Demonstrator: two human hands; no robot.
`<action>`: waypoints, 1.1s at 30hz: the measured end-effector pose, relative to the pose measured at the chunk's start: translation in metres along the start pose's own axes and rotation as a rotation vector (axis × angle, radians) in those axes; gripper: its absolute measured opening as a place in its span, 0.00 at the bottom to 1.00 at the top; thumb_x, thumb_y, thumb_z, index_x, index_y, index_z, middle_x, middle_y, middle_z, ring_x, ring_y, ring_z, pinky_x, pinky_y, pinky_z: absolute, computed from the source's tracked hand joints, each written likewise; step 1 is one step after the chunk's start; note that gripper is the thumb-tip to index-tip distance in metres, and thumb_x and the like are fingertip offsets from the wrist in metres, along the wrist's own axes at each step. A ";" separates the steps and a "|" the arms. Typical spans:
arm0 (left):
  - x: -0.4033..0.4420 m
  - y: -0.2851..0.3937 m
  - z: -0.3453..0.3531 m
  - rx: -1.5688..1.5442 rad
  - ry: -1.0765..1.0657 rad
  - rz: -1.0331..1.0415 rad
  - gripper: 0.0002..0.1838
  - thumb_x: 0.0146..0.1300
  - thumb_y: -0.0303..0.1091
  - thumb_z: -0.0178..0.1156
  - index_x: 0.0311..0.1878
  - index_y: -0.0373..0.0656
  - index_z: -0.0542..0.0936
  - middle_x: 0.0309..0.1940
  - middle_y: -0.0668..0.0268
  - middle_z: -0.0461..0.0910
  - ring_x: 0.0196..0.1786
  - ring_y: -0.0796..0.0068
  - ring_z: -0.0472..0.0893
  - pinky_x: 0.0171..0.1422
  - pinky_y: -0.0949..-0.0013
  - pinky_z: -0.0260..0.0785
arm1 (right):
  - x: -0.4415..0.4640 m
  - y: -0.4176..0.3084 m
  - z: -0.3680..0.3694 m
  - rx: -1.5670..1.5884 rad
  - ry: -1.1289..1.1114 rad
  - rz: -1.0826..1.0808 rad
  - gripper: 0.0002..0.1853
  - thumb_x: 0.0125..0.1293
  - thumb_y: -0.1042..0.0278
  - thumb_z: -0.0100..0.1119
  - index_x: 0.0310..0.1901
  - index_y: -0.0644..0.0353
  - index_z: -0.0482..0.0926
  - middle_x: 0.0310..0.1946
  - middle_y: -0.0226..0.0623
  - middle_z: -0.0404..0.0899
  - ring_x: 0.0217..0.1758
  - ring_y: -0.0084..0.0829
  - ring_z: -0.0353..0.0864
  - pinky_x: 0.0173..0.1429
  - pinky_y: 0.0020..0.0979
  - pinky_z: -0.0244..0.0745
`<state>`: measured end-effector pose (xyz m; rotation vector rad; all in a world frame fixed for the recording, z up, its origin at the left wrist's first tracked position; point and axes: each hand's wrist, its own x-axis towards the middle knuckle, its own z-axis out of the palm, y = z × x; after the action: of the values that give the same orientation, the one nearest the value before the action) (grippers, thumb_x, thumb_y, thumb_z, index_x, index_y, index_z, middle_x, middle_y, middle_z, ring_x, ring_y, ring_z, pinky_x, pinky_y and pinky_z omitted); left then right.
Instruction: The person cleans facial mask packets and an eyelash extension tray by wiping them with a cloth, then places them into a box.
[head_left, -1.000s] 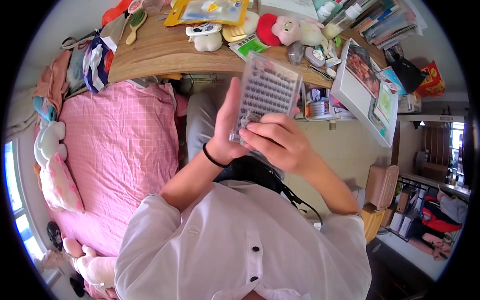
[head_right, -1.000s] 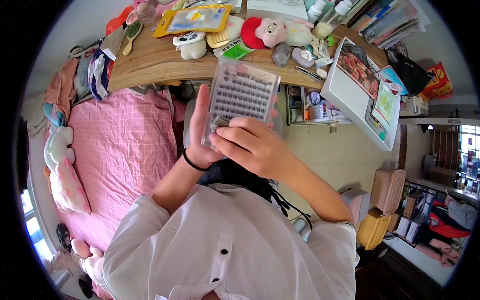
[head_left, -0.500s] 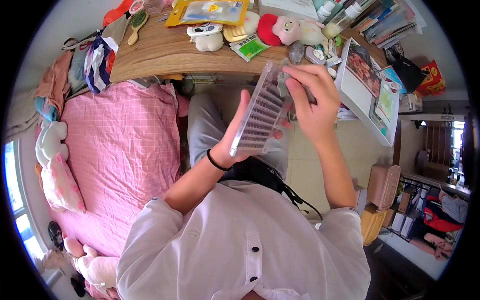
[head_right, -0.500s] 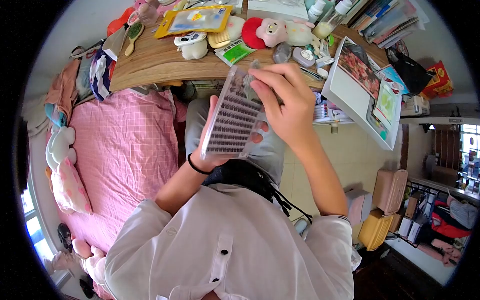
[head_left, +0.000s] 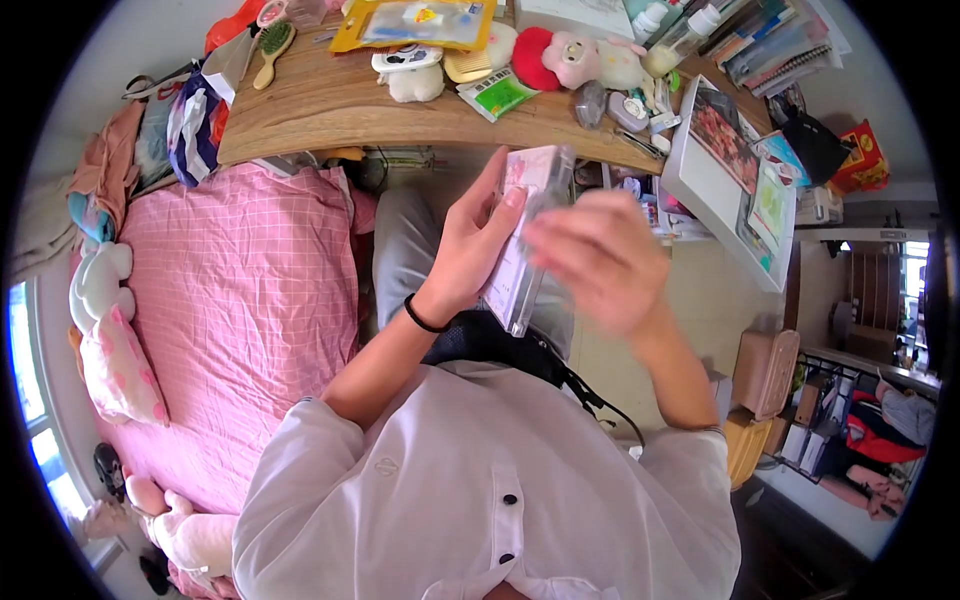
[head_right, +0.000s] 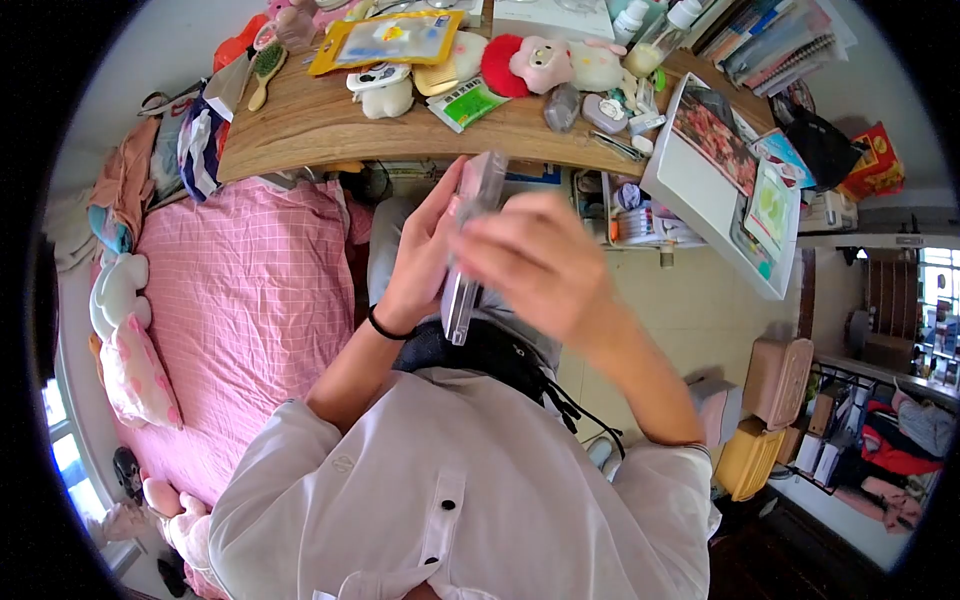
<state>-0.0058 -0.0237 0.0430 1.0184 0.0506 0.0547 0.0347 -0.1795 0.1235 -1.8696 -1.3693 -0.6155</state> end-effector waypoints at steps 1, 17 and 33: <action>-0.002 0.001 0.001 0.012 -0.009 -0.017 0.39 0.77 0.36 0.58 0.80 0.28 0.50 0.67 0.58 0.73 0.60 0.80 0.74 0.65 0.74 0.69 | 0.004 0.006 -0.003 -0.068 0.021 0.022 0.20 0.46 0.76 0.78 0.45 0.60 0.87 0.41 0.34 0.83 0.41 0.38 0.79 0.43 0.36 0.78; -0.001 0.005 0.000 -0.059 0.121 -0.032 0.34 0.78 0.37 0.57 0.78 0.28 0.57 0.63 0.63 0.76 0.60 0.82 0.74 0.65 0.74 0.68 | -0.024 -0.026 0.009 0.036 -0.056 -0.007 0.20 0.47 0.75 0.77 0.45 0.66 0.85 0.46 0.37 0.84 0.43 0.38 0.79 0.45 0.34 0.80; -0.004 0.012 0.003 -0.094 0.030 -0.079 0.27 0.78 0.40 0.56 0.72 0.33 0.67 0.58 0.65 0.79 0.55 0.83 0.78 0.59 0.75 0.73 | -0.007 -0.009 0.009 -0.055 0.057 0.094 0.20 0.48 0.75 0.77 0.45 0.59 0.87 0.44 0.32 0.84 0.43 0.39 0.79 0.44 0.35 0.78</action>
<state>-0.0100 -0.0202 0.0544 0.9213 0.1143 0.0003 0.0235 -0.1750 0.1148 -1.9332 -1.2321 -0.6594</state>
